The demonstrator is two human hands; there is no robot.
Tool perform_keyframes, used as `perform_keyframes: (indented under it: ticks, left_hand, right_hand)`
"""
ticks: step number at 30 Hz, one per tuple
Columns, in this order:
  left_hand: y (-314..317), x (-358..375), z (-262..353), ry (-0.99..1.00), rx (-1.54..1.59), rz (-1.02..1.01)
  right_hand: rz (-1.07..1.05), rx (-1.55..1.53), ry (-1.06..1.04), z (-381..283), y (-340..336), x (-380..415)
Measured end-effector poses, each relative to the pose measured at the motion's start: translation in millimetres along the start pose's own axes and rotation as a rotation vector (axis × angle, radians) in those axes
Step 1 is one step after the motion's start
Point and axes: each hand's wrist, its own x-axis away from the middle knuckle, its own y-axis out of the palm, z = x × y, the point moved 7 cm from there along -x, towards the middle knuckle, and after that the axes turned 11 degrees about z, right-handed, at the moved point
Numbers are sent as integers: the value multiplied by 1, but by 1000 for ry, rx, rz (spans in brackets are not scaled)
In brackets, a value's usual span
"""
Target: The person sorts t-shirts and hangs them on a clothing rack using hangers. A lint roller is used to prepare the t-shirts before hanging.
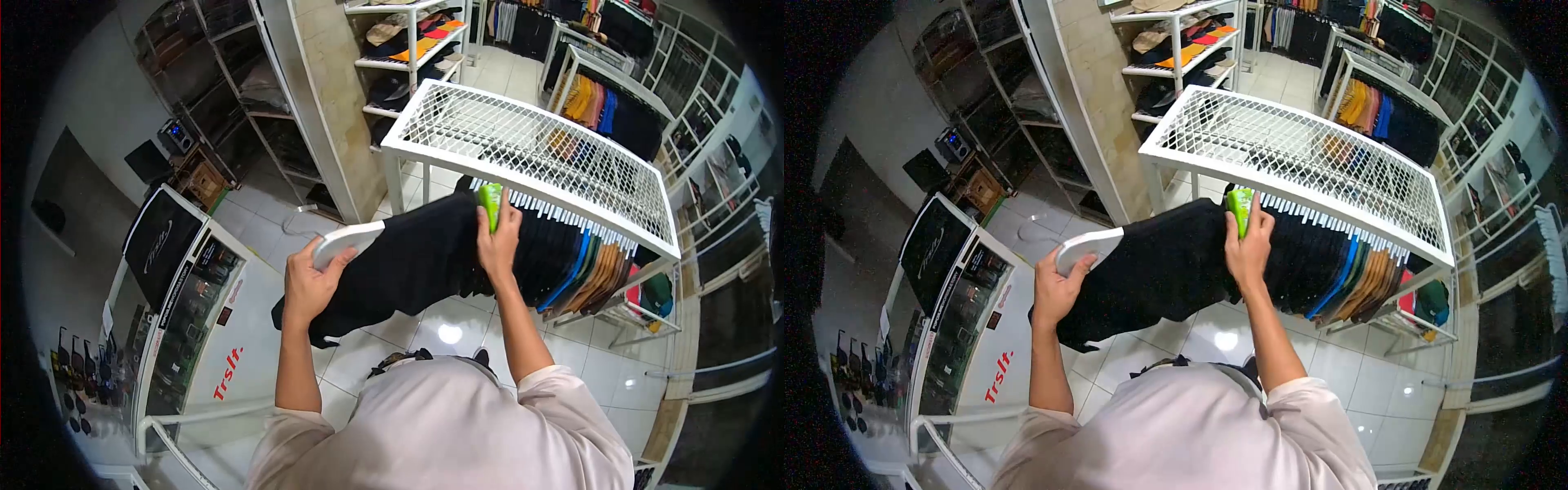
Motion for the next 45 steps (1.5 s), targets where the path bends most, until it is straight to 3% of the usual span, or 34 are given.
perform_keyframes:
  ticks: [2,4,6,8,10,12,15,16,19,20,22,23,26,28,30,32,33,35,38,40,42,45]
  left_hand:
    - [8,2,19,201,-105,-45]
    - [26,5,24,206,-117,-100]
    - [46,8,40,492,-110,-140]
    - [53,11,46,585,-114,-160]
    - [56,12,47,652,-271,-157]
    - [63,15,49,717,-239,-154]
    - [85,24,57,885,-305,-194]
    - [93,25,60,887,-293,-211]
    - [121,32,81,1092,-231,-171]
    - [127,33,84,1106,-215,-184]
    - [135,35,91,1165,-213,-147]
    - [141,37,94,1186,-197,-157]
    - [164,44,97,1169,-164,-173]
    - [180,47,109,1153,-151,-189]
    - [198,51,120,1183,-129,-211]
    - [213,55,134,1199,-106,-228]
    - [218,55,140,1193,-90,-214]
    - [227,56,150,1188,-67,-207]
    - [247,51,158,1044,-46,-275]
    - [260,41,158,735,123,-288]
    - [277,41,163,479,72,-371]
    - [300,47,164,318,71,-495]
  right_hand:
    - [47,-72,7,-33,-31,-10]
    - [18,-257,-309,-90,-52,-2]
    - [-176,-296,-316,-110,-50,11]
    - [-158,-211,-290,-93,-53,8]
    - [-1,-114,-218,-36,-57,-12]
    - [47,146,50,13,-72,-25]
    - [141,-63,3,-4,-108,-28]
    - [131,-141,-122,-25,-113,-26]
    - [-176,-155,-198,-58,-113,-14]
    - [-255,-95,-195,-56,-113,-12]
    - [-124,-64,-122,1,-126,-29]
    - [-59,91,-29,37,-141,-40]
    - [190,348,85,99,-191,-54]
    - [195,285,80,79,-211,-60]
    - [77,1,-108,30,-208,-55]
    - [-138,-61,-105,16,-201,-46]
    - [-141,-37,-76,31,-203,-48]
    - [55,112,-37,97,-225,-64]
    - [278,345,82,160,-274,-70]
    - [318,116,31,132,-285,-70]
    - [197,19,-106,99,-273,-59]
    - [95,78,-303,100,-254,-45]
